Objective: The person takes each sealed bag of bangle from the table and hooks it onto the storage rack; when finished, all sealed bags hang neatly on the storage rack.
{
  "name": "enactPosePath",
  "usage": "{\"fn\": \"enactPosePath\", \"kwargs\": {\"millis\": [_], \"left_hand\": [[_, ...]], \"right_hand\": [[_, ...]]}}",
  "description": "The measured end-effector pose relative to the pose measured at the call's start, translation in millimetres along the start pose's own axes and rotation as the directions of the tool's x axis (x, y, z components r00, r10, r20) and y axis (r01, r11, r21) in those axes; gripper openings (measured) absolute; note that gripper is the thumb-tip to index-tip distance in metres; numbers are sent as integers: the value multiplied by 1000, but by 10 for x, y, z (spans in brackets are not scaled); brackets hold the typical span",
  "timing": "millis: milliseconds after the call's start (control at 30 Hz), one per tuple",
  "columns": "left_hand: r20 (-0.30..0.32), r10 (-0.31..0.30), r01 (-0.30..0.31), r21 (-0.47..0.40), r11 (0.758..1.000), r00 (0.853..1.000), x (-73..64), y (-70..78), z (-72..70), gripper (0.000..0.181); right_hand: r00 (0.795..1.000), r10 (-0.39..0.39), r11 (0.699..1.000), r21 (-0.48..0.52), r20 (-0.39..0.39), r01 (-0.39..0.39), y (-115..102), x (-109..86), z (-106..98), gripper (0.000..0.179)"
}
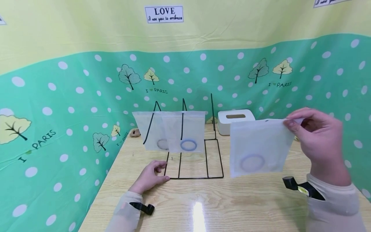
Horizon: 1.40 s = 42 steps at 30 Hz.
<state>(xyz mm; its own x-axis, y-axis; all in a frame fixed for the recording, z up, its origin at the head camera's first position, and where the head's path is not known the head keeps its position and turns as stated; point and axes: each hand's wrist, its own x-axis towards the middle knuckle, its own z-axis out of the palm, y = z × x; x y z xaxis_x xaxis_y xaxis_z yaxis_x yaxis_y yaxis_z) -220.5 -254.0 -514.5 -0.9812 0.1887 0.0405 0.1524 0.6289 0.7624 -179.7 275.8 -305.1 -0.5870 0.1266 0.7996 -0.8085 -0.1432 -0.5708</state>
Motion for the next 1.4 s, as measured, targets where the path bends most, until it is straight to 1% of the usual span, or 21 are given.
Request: {"fn": "enactPosePath", "kwargs": {"millis": [167,300,433,500,600,700,800,933,1033,1200,1400], "left_hand": [[-42,22,-22,-17,1000,999,-2,-11,-13,61],[-56,53,-55,-33,998,997,-2,-3,-25,55],[-65,95,-101,-93,991,993,9,36,-23,45],[-74,122,-130,-127,983,990,14,82,-20,39],[-94,141,-155,-159,975,986,14,163,-9,32],[-114,167,-185,-162,969,979,9,255,1,31],[-124,210,-228,-148,962,970,4,362,8,29],[-110,251,-265,-144,953,962,-20,523,42,24],[-94,278,-289,-143,947,956,-35,628,86,24],[-86,335,-345,-164,924,938,-50,772,169,26],[-91,384,-395,-185,900,919,-56,920,258,28]], "right_hand": [[1000,15,999,39,11,-15,6,-15,76,14],[1000,29,999,14,0,-29,29,-25,135,13],[999,30,1000,7,-21,-30,74,-37,183,13],[999,26,1000,6,-29,-26,101,-39,207,14],[999,24,1000,-14,-31,-24,136,-45,239,14],[999,26,1000,-12,-28,-26,160,-53,274,14],[999,24,1000,-4,-22,-24,177,-64,309,13],[1000,17,1000,10,-10,-17,201,-79,350,13],[1000,14,1000,19,-5,-14,216,-84,370,14],[1000,15,1000,16,-8,-15,226,-97,402,13],[1000,19,999,32,-4,-19,247,-116,462,13]]}}
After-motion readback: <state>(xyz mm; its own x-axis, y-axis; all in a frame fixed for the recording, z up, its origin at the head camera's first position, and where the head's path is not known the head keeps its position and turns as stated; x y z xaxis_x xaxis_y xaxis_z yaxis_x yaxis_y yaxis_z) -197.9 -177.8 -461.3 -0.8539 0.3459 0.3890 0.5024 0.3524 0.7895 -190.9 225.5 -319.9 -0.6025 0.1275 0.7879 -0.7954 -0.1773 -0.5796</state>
